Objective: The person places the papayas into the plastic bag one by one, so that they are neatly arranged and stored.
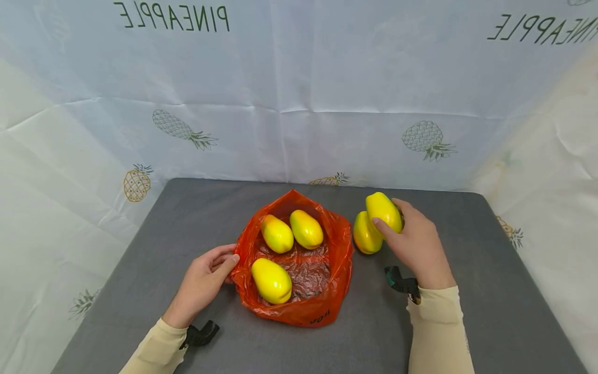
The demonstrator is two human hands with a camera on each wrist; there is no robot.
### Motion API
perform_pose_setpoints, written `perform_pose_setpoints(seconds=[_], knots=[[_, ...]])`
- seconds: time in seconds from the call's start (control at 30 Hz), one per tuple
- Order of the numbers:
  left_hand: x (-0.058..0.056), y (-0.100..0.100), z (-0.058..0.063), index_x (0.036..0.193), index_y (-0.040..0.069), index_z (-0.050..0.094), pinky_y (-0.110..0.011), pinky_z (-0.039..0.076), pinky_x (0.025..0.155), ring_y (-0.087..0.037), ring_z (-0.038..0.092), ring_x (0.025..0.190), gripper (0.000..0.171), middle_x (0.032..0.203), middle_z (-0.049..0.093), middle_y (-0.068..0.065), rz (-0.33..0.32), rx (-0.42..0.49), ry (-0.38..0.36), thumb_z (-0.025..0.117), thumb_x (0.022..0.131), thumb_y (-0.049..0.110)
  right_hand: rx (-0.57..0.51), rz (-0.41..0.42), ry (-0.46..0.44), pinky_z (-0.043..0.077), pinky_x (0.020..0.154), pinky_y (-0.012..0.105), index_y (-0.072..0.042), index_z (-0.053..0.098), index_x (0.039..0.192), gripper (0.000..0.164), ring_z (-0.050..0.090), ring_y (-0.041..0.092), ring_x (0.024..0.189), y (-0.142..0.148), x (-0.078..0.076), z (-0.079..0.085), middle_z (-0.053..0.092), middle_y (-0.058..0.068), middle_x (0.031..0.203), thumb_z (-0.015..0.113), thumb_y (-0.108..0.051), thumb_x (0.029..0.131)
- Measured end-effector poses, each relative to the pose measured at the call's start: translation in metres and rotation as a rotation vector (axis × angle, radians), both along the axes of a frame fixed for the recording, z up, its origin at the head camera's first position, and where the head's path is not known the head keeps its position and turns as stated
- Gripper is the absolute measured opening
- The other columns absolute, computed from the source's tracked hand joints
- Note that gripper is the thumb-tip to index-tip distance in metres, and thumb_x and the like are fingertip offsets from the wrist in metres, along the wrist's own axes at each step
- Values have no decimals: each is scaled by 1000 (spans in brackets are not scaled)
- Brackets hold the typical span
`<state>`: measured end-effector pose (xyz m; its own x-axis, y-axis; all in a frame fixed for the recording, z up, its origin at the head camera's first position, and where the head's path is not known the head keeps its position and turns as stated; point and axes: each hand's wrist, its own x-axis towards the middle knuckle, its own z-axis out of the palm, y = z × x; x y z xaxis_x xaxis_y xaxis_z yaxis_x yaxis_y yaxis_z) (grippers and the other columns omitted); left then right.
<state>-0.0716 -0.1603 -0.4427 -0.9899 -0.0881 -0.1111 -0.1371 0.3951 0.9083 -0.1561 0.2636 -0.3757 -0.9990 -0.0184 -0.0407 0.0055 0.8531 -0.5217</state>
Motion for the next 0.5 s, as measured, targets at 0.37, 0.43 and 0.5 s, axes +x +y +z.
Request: perform_pose_setpoints(seconds=[0.37,0.43,0.5], knots=[[0,-1,-2,142,16,69,-24,62,77,-14,74,83,39,113,80,-6,-3,13,4,72,106,31,-20,99,47,59,95,65,-5,39,166,86,65,45,120,-30,14,14,59,28,151,65,-59,104],[0,-1,-2,142,16,69,-25,63,78,-14,74,83,39,112,80,-6,-3,12,9,72,106,31,-28,123,51,58,96,64,-6,39,166,85,65,43,120,-37,17,17,59,26,152,66,-58,104],[0,-2,-2,143,16,69,-25,63,78,-15,74,82,39,112,80,-6,-1,10,15,72,106,31,-35,152,58,58,96,63,-8,40,166,85,64,41,120,-44,20,19,59,23,152,66,-58,103]])
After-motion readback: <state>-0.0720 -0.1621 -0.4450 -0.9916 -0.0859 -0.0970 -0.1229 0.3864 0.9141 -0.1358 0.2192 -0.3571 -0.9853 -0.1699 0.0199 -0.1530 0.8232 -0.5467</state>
